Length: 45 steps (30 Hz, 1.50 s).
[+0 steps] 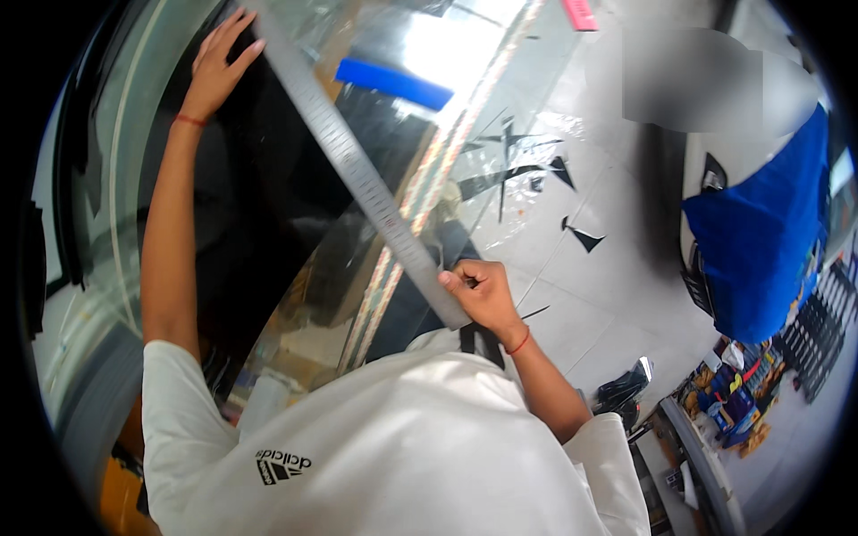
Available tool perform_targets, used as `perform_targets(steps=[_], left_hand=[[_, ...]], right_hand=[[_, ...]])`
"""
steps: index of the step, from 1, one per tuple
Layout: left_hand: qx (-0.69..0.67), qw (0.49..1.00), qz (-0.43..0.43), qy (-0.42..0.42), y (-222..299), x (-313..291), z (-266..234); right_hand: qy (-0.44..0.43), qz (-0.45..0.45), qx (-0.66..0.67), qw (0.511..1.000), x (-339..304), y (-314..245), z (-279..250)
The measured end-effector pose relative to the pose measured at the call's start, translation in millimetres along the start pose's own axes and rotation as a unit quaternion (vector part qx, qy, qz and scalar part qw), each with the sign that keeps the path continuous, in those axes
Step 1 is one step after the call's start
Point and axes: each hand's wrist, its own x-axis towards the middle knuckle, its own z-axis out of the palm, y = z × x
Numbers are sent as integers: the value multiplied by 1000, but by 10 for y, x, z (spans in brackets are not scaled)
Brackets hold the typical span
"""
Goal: The person measures and cuts a sheet of black tint film on a car windshield using a metal ruler and a utility knife. They repeatedly align the ruler, score the film, and trim the edges to fit the glass.
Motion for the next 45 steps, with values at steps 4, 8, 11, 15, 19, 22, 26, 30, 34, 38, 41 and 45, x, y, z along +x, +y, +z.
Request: perform_targets(steps=[4, 8, 11, 15, 19, 22, 26, 30, 34, 38, 41, 45], left_hand=[[81, 994, -70, -33, 238, 209, -131], [-91, 992, 16, 86, 1375, 591, -61], [-180, 975, 113, 69, 2502, 841, 292], [-190, 973, 132, -3, 3655, 1377, 674], [-172, 977, 74, -98, 4047, 1813, 1066], [-63, 987, 103, -102, 3917, 2038, 1338], [-107, 988, 78, -84, 3841, 1956, 1096], [-264, 954, 93, 109, 3699, 1713, 980], [-861, 408, -253, -168, 3596, 1014, 304], [-659, 699, -213, -179, 3515, 9, -153], [-508, 836, -9, -210, 3380, -248, -259], [-396, 893, 134, -167, 3312, -350, -353]], right_hand=[[171, -24, 72, 982, -46, 44, -285], [288, 11, 92, 953, -53, 70, -832], [318, -12, 296, 901, -11, -148, -1036], [267, -37, 428, 863, -57, -479, -1109], [236, -45, 427, 872, -250, -767, -1025], [215, -55, 370, 902, -406, -785, -1052], [217, -22, 368, 904, -542, -765, -1062], [234, 10, 336, 912, -531, -848, -977], [212, 13, 326, 921, -530, -836, -957], [102, 36, 303, 947, -503, -1112, -933], [1, 55, 234, 971, -482, -1204, -973], [-59, 67, 166, 982, -379, -1272, -994]])
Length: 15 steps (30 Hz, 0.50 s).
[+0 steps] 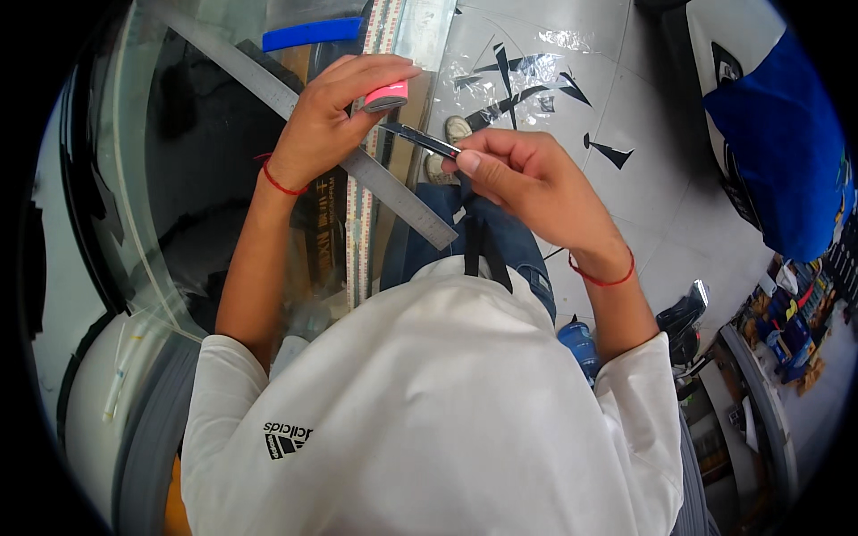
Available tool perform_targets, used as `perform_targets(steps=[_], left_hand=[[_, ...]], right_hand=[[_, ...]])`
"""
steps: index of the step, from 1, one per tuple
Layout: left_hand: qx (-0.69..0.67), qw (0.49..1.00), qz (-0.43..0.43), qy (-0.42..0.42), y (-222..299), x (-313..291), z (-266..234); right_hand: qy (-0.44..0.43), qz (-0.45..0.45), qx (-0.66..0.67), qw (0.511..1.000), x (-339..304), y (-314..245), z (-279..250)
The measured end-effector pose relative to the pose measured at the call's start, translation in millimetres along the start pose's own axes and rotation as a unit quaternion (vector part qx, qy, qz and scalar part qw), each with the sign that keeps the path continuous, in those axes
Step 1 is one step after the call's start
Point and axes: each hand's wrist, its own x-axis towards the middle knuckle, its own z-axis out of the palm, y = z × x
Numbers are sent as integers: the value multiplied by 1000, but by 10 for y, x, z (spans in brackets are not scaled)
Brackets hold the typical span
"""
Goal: The person measures and cuts a sheet of black tint film on a car windshield using a metal ruler and a utility knife. They repeatedly align the ruler, score the film, and trim the edges to fit the glass.
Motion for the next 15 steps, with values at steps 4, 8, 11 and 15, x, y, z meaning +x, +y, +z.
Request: perform_targets(steps=[4, 8, 11, 15], left_hand=[[49, 998, 28, -1, 83, 6, -69], [54, 998, 43, 12, 173, -15, -93], [77, 996, 49, 21, 181, -39, -100], [96, 993, 53, 30, 199, -75, -117]], right_hand=[[-16, 19, -37, 999, 54, -50, -44], [-28, 40, -46, 998, 71, -90, -90], [-47, 40, -43, 997, 39, -159, -64], [-34, 47, -61, 996, 55, -162, -56]])
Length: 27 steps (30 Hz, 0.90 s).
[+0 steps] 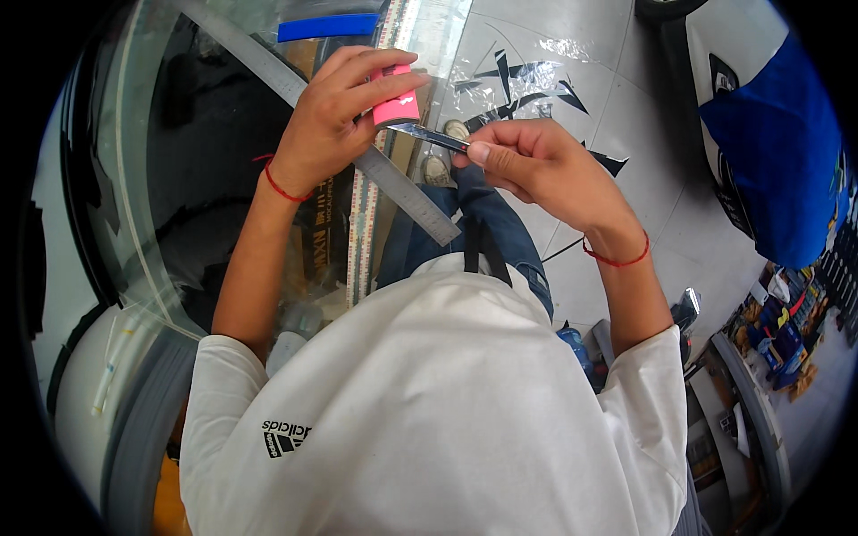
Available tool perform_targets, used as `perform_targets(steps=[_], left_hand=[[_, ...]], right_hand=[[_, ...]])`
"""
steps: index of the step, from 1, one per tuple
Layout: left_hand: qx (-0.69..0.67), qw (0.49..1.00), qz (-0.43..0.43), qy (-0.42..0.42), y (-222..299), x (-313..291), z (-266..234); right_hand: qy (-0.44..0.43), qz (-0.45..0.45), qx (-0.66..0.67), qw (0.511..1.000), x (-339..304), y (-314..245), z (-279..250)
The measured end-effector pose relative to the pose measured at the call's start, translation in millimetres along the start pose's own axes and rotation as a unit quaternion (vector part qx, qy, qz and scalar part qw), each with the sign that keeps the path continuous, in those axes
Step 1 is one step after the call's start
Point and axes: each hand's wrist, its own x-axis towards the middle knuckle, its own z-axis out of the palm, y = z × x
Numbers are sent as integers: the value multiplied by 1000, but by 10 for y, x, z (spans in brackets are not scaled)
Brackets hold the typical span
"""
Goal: The person measures and cuts a sheet of black tint film on a car windshield using a metal ruler and a utility knife. They repeatedly align the ruler, score the film, and trim the edges to fit the glass.
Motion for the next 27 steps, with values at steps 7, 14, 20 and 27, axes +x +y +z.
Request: perform_targets(steps=[7, 14, 20, 27], left_hand=[[21, 1000, 3, -4, 9, -43, -9], [30, 999, 18, 3, 36, -44, 82], [23, 999, 34, 27, 14, -33, 129], [26, 999, 15, 11, 49, -40, 184]], right_hand=[[-13, 1, 10, 1000, 19, 1, 14], [-16, 13, 2, 1000, 7, 80, -23], [-43, 33, 19, 998, 24, 134, -138], [-30, 20, 31, 999, 29, 208, -157]])
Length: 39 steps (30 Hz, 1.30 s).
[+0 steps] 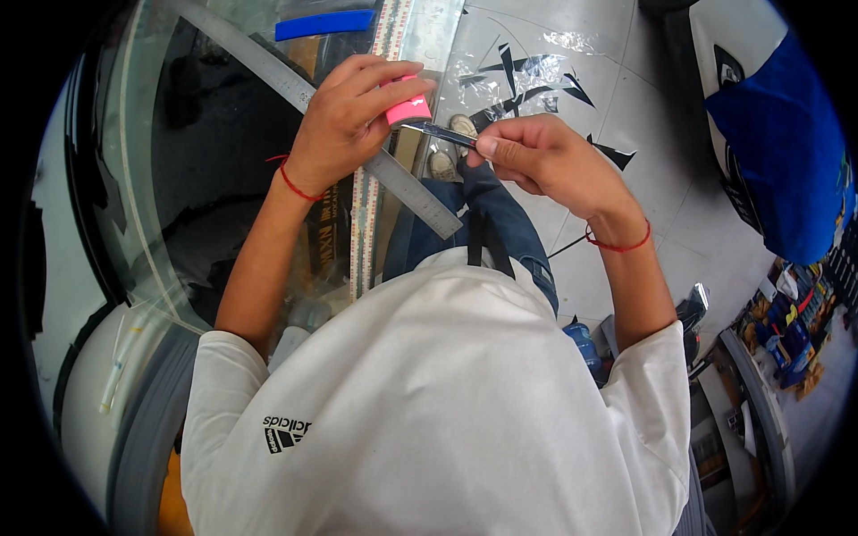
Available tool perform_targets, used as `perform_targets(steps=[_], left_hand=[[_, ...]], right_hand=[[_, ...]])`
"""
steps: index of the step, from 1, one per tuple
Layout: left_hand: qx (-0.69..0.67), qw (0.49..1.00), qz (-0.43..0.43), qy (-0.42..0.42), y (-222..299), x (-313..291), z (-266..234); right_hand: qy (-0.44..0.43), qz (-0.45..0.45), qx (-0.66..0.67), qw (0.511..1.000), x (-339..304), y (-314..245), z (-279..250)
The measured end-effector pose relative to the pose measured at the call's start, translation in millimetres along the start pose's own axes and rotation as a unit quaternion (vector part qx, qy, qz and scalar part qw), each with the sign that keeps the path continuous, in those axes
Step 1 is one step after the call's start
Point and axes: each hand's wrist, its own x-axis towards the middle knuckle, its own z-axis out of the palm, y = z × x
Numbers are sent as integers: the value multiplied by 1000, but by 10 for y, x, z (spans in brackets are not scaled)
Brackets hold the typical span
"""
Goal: The person measures and cuts a sheet of black tint film on a car windshield using a metal ruler and a utility knife. They repeatedly align the ruler, score the film, and trim the edges to fit the glass.
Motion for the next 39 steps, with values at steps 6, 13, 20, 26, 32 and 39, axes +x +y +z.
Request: perform_targets(steps=[6, 13, 20, 26, 32, 39], left_hand=[[10, 999, 40, 35, -41, 5, 46], [-137, 984, -98, -52, 10, -118, 148], [-31, 998, -25, 55, -305, 63, 344], [69, 994, -59, 61, -314, 36, 111], [242, 934, -213, 150, -939, -561, -757], [299, 924, -239, -2, -1183, -798, -962]], right_hand=[[7, -10, -17, 1000, 26, 77, -20], [68, -122, -95, 986, 20, 147, 10], [69, -146, 14, 987, 78, 110, 0], [135, -182, 47, 973, 87, 130, 205], [145, -178, 46, 972, 185, 206, 158], [76, -203, 70, 974, 1121, -193, 890]])
